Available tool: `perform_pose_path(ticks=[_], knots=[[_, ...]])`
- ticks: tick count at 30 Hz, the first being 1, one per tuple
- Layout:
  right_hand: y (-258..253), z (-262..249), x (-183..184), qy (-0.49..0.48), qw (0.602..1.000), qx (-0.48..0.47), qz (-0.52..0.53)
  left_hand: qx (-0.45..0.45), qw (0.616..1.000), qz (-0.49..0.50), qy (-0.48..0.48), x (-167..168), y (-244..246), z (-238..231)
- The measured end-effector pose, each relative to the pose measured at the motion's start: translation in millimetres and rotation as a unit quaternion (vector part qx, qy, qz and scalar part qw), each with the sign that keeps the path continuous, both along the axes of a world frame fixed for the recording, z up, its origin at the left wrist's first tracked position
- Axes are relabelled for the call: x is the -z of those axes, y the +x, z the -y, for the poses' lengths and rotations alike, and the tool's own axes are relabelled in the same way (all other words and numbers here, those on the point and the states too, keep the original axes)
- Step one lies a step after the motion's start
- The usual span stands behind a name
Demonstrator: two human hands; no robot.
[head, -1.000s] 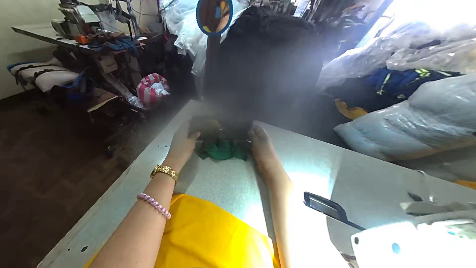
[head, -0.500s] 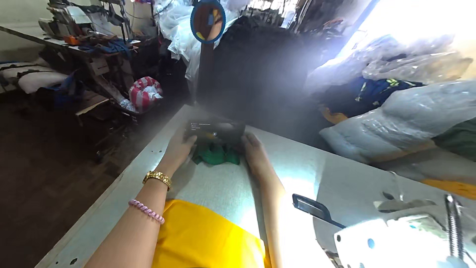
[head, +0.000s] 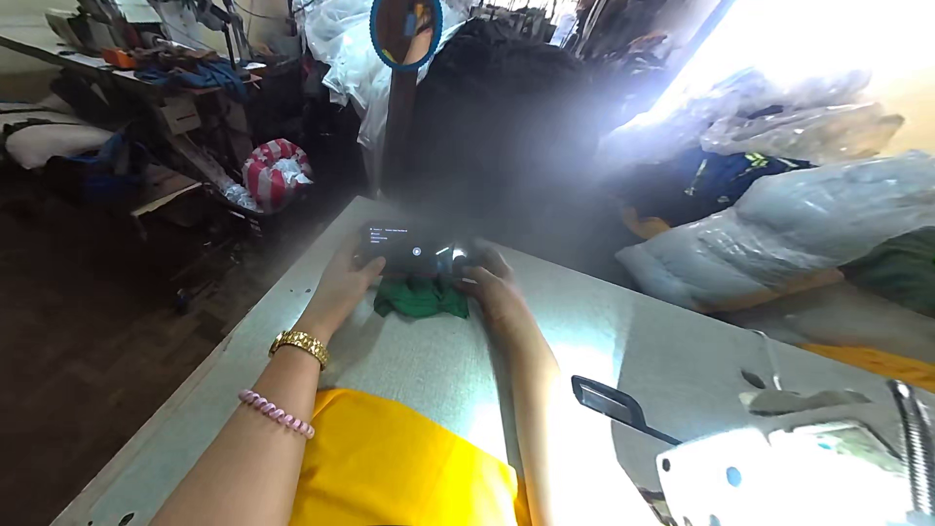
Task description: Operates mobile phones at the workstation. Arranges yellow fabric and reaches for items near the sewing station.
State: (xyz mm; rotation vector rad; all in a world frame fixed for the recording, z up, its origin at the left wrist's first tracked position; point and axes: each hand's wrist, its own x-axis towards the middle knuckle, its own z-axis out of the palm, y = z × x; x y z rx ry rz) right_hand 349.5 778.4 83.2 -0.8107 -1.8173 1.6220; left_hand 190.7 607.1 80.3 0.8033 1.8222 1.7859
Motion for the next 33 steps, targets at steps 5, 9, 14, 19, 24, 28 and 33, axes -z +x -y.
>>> perform_pose_path(ticks=[5,9,14,19,24,28,33], knots=[[-0.7,-2.1,0.1,0.002,1.000,-0.008,-0.006,-0.002,1.000,0.016,0.005,-7.3,5.3,3.8],[-3.6,0.8,-6.0,-0.010,1.000,0.013,0.006,-0.008,0.999,0.028,0.015,-2.8,-0.1,-0.6],[-18.2,2.6,-20.9,-0.012,0.998,0.050,0.022,-0.004,1.000,0.029,-0.003,-10.5,9.2,4.4],[-26.4,-4.5,-25.1,-0.007,0.996,0.069,0.049,-0.002,0.999,0.044,0.005,-11.9,8.5,2.9],[-27.8,-3.3,-22.5,0.007,0.996,0.074,0.046,-0.003,0.999,0.038,0.004,-9.6,7.1,3.1],[-28.5,-4.5,-18.6,0.022,0.996,0.080,0.039,-0.004,0.999,0.037,0.008,-9.9,7.6,4.6],[-25.6,-4.6,-18.9,-0.016,0.996,0.085,0.021,-0.010,0.999,0.039,0.001,-10.4,7.6,4.7]])
